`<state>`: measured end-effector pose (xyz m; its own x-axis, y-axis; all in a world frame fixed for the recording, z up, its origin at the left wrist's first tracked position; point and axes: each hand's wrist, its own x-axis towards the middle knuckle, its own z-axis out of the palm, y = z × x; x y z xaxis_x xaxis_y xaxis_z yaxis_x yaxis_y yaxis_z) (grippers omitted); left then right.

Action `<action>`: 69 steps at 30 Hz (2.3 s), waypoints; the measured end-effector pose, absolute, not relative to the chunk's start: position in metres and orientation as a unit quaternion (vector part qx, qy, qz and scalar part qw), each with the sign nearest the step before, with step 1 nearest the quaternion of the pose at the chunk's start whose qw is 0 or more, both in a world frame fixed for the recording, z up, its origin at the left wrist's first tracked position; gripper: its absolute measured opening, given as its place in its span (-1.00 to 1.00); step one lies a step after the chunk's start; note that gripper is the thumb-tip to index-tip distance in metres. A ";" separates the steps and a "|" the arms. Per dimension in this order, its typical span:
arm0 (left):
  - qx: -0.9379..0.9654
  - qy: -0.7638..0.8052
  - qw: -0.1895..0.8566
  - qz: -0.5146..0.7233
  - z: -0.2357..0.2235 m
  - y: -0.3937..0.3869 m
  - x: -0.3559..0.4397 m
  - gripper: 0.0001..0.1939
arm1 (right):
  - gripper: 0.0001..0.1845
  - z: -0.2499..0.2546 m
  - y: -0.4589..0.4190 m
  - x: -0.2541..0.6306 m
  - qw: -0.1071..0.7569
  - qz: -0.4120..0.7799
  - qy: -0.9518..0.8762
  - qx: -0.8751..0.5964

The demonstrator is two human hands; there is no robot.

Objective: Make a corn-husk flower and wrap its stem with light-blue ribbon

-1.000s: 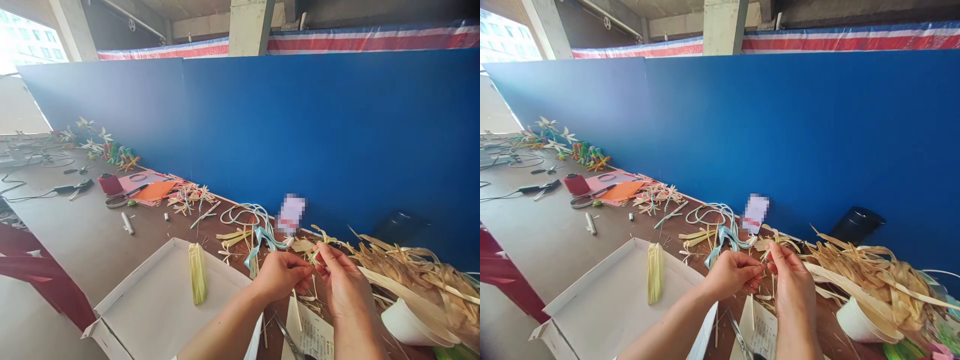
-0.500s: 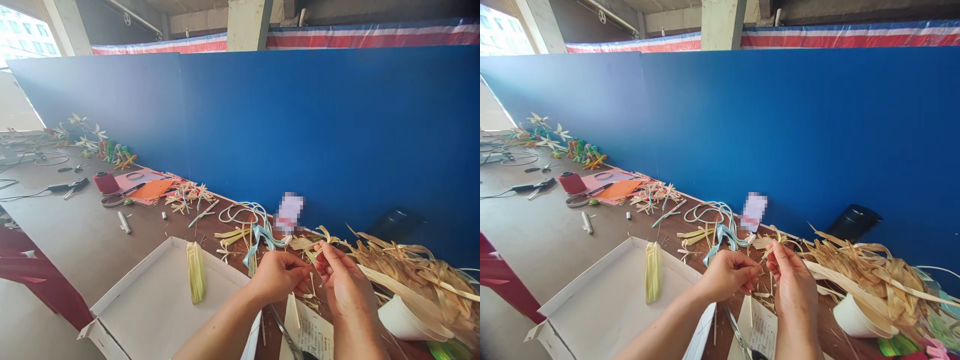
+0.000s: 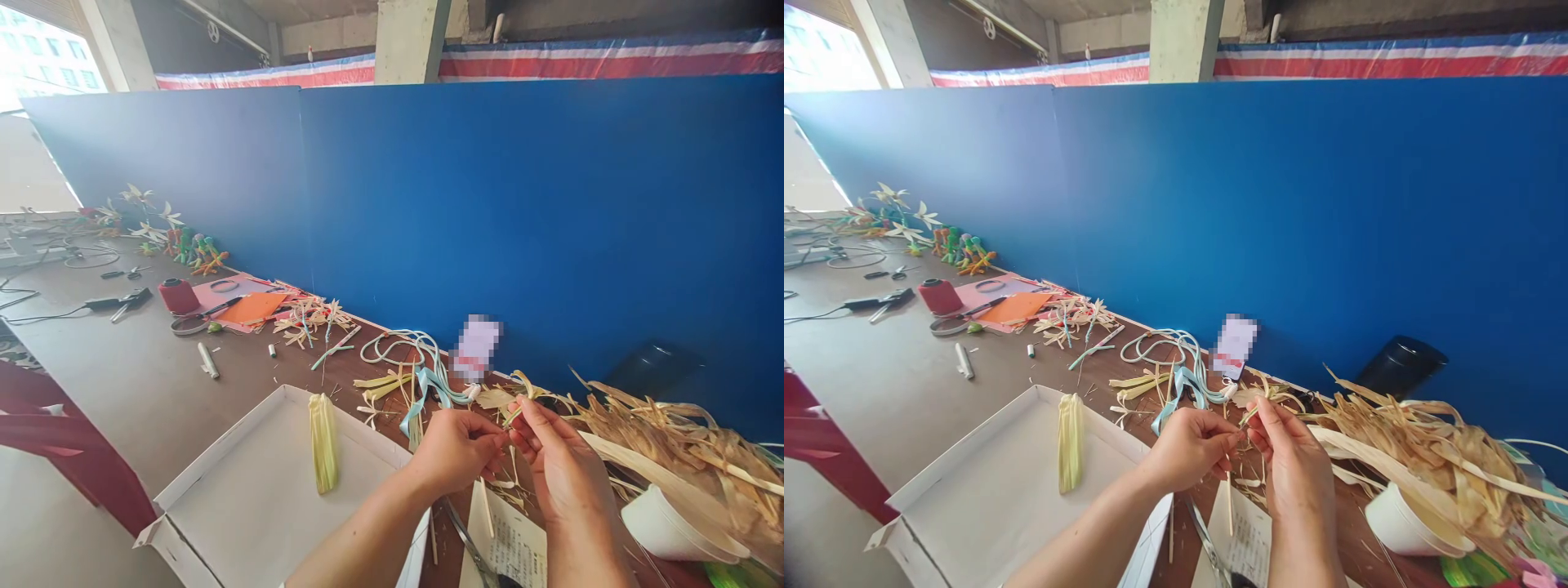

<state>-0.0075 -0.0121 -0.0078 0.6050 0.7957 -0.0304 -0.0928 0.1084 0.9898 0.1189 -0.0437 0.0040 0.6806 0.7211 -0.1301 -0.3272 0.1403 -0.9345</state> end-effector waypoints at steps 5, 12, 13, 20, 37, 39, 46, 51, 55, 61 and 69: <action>0.588 0.302 0.675 0.329 -0.009 -0.011 -0.006 -0.78 | -0.57 0.002 -0.044 0.120 0.732 0.354 -0.184 -0.553; 0.577 0.330 0.675 0.319 -0.010 -0.010 -0.003 -0.79 | -0.59 -0.002 -0.042 0.122 0.722 0.345 -0.200 -0.566; 0.581 0.333 0.672 0.316 -0.010 -0.010 -0.003 -0.79 | -0.59 -0.004 -0.041 0.123 0.719 0.343 -0.205 -0.568; 0.582 0.355 0.661 0.313 -0.011 -0.007 -0.002 -0.82 | -0.59 -0.013 -0.037 0.127 0.705 0.336 -0.224 -0.584; 0.531 0.265 0.749 0.295 -0.036 0.052 0.042 -0.82 | -0.59 -0.023 0.008 0.152 0.749 0.321 -0.195 -0.546; 0.528 0.246 0.755 0.300 -0.042 0.054 0.044 -0.76 | -0.57 -0.026 0.009 0.153 0.749 0.320 -0.200 -0.545; 0.513 0.230 0.769 0.304 -0.052 0.050 0.047 -0.72 | -0.56 -0.031 0.008 0.161 0.748 0.298 -0.191 -0.561; 0.523 0.263 0.756 0.294 -0.045 0.049 0.045 -0.75 | -0.56 -0.024 0.002 0.164 0.737 0.291 -0.184 -0.582; 0.545 0.250 0.749 0.282 -0.041 0.051 0.041 -0.73 | -0.55 -0.017 -0.002 0.163 0.734 0.292 -0.189 -0.584; 0.571 0.229 0.739 0.274 -0.033 0.054 0.033 -0.68 | -0.54 -0.012 -0.003 0.163 0.758 0.278 -0.179 -0.562; 0.583 0.222 0.725 0.292 -0.028 0.053 0.035 -0.68 | -0.52 -0.007 -0.004 0.156 0.757 0.306 -0.184 -0.547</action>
<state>0.0349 0.0527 -0.0278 0.7315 0.6816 0.0180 -0.1646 0.1509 0.9748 0.1563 -0.0037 -0.0069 0.7453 0.6645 -0.0550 -0.2612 0.2151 -0.9410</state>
